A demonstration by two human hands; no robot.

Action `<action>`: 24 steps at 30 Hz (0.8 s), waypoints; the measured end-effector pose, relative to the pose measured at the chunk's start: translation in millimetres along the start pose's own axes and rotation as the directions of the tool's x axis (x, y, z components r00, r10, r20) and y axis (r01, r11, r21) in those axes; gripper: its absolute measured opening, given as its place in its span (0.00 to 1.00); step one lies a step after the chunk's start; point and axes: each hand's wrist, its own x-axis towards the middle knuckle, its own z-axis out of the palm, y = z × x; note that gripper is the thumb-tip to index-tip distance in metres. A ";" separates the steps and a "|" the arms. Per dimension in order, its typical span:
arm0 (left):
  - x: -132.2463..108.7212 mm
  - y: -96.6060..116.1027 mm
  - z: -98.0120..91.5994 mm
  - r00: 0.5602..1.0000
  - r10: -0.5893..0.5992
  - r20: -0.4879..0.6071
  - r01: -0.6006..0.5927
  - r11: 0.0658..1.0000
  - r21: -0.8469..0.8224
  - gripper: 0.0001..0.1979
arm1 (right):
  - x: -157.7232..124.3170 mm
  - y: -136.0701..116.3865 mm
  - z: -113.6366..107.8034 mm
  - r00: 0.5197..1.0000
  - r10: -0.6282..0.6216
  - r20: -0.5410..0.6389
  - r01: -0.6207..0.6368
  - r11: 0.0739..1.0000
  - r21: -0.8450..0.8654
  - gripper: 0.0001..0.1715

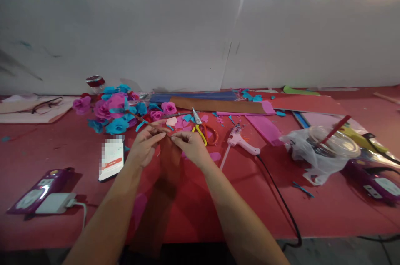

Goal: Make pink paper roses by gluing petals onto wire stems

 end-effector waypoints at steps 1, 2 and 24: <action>0.4 -1.9 -0.7 1.000 -0.027 0.000 0.027 1.000 0.014 0.14 | 0.8 0.7 0.1 1.000 -0.015 -0.011 0.015 0.999 -0.039 0.12; 1.0 -4.1 -1.4 0.999 -0.052 -0.003 0.052 0.998 0.027 0.11 | 1.4 1.4 0.4 0.999 -0.031 -0.027 0.028 0.996 -0.080 0.11; -0.9 -1.8 0.8 0.998 0.058 -0.021 -0.055 0.993 0.102 0.23 | -1.2 -1.1 -0.4 0.998 -0.055 -0.018 0.047 0.956 -0.291 0.10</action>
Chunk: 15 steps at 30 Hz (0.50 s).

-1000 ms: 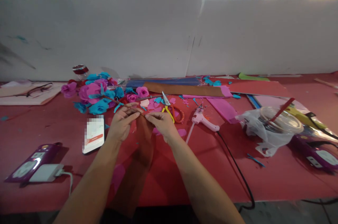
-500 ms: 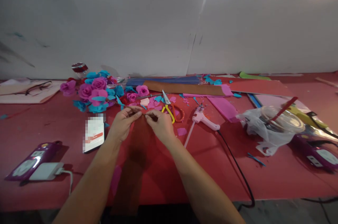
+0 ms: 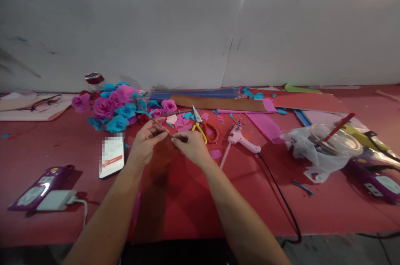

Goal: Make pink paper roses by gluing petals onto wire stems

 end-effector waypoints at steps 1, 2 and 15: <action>-0.2 -0.2 0.6 1.000 -0.007 -0.002 0.007 1.000 -0.002 0.22 | 0.3 1.1 -0.4 1.000 0.006 -0.017 -0.006 1.000 0.002 0.10; -0.2 -0.6 0.8 1.000 -0.018 -0.004 0.018 1.000 -0.002 0.20 | 0.6 2.6 -0.5 0.999 0.010 -0.033 -0.010 1.000 -0.002 0.11; 2.3 -8.2 -3.2 1.000 -0.002 -0.017 0.002 1.000 0.012 0.17 | -1.9 -2.9 2.6 0.991 0.121 -0.051 -0.109 0.973 0.202 0.09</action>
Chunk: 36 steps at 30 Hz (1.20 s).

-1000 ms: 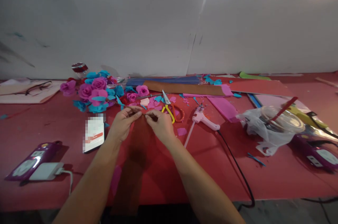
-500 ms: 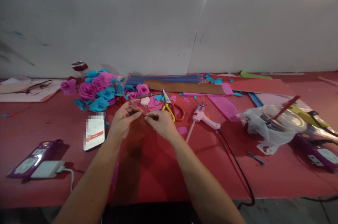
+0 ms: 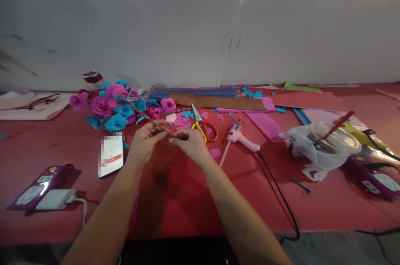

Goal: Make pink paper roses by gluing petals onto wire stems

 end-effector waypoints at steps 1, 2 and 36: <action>-0.4 1.1 0.4 1.000 0.006 0.008 -0.006 1.000 -0.015 0.17 | -1.0 -3.1 -0.2 1.000 0.011 0.025 -0.012 0.999 0.041 0.10; -0.8 2.2 0.8 1.000 0.015 0.011 -0.015 0.999 -0.031 0.18 | -1.9 -6.0 -0.5 0.999 0.022 0.047 -0.025 0.997 0.076 0.10; 1.4 5.9 -1.4 0.995 0.010 -0.098 -0.025 0.989 -0.143 0.18 | -1.5 -2.3 6.5 0.995 0.096 -0.005 -0.090 0.946 0.311 0.12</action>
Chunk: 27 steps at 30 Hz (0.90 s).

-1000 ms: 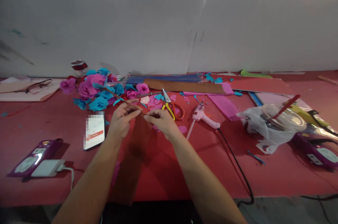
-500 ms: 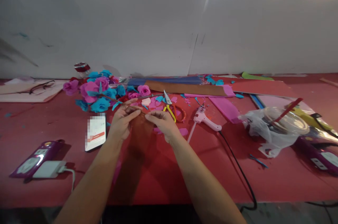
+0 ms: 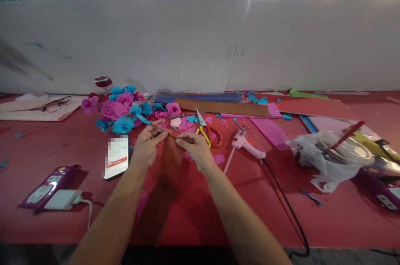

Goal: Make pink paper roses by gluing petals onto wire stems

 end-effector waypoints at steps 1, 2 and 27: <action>0.2 0.4 -0.1 1.000 0.008 0.004 -0.008 1.000 0.003 0.19 | -0.4 -1.0 0.1 1.000 0.010 0.001 -0.010 1.000 0.005 0.12; 0.3 0.7 -0.1 1.000 0.015 0.006 -0.015 1.000 0.009 0.19 | -0.7 -2.4 -0.2 1.000 0.020 -0.001 -0.020 1.000 0.009 0.13; 0.6 -5.2 0.5 0.999 0.043 -0.010 -0.043 0.999 -0.010 0.15 | 7.5 7.9 -9.1 0.995 -0.074 -0.066 0.056 0.970 -0.238 0.15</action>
